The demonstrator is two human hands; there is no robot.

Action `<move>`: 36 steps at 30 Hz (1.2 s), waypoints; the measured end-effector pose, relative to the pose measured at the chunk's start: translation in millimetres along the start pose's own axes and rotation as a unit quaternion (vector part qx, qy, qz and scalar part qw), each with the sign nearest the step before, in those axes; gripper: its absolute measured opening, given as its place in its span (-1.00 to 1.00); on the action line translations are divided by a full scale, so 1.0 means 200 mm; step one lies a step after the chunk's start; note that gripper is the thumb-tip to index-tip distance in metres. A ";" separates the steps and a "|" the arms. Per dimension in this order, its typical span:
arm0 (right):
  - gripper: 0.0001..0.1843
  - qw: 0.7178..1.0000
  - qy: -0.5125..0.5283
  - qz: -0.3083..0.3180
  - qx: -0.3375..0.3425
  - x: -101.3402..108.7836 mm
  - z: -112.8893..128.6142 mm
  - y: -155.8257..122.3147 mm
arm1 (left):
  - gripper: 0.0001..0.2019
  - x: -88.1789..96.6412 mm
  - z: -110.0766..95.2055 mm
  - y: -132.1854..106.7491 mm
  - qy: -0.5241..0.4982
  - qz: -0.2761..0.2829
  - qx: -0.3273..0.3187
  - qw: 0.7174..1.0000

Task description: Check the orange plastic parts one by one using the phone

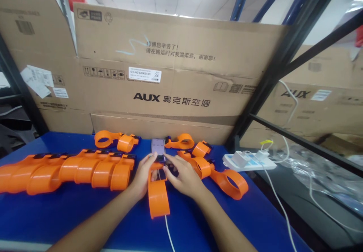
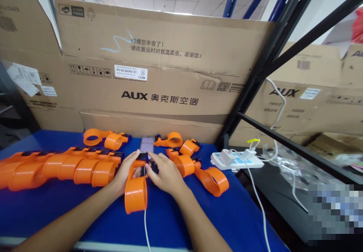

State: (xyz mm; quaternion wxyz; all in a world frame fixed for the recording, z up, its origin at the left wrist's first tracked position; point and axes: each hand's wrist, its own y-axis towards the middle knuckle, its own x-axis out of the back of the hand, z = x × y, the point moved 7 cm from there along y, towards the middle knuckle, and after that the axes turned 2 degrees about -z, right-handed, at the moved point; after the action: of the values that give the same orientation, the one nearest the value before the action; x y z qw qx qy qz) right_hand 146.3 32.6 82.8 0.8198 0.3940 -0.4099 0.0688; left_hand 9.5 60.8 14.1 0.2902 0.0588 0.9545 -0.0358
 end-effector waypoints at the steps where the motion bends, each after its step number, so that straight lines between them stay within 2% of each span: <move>1: -0.51 1.000 0.004 0.000 -0.003 0.00 0.00 0.00 | -0.54 0.00 0.00 0.00 0.008 0.002 -0.002 1.000; 14: -0.50 0.997 0.036 -0.053 -0.039 -0.04 -0.01 -0.01 | -0.62 0.00 -0.04 -0.01 0.113 -0.003 -0.079 0.990; 25: -0.53 0.999 0.012 -0.048 0.017 -0.02 0.02 -0.02 | -0.63 -0.01 -0.01 -0.02 0.090 0.004 -0.047 0.995; 36: -0.60 0.998 -0.017 -0.028 0.045 -0.02 0.05 -0.01 | -0.64 -0.03 -0.02 -0.02 0.063 0.010 -0.032 0.997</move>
State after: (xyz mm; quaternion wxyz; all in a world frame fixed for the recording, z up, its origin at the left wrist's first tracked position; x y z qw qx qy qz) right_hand 138.9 25.7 82.4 0.7958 0.4429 -0.4090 0.0572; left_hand 11.2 56.1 20.3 0.2313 0.0606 0.9710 0.0017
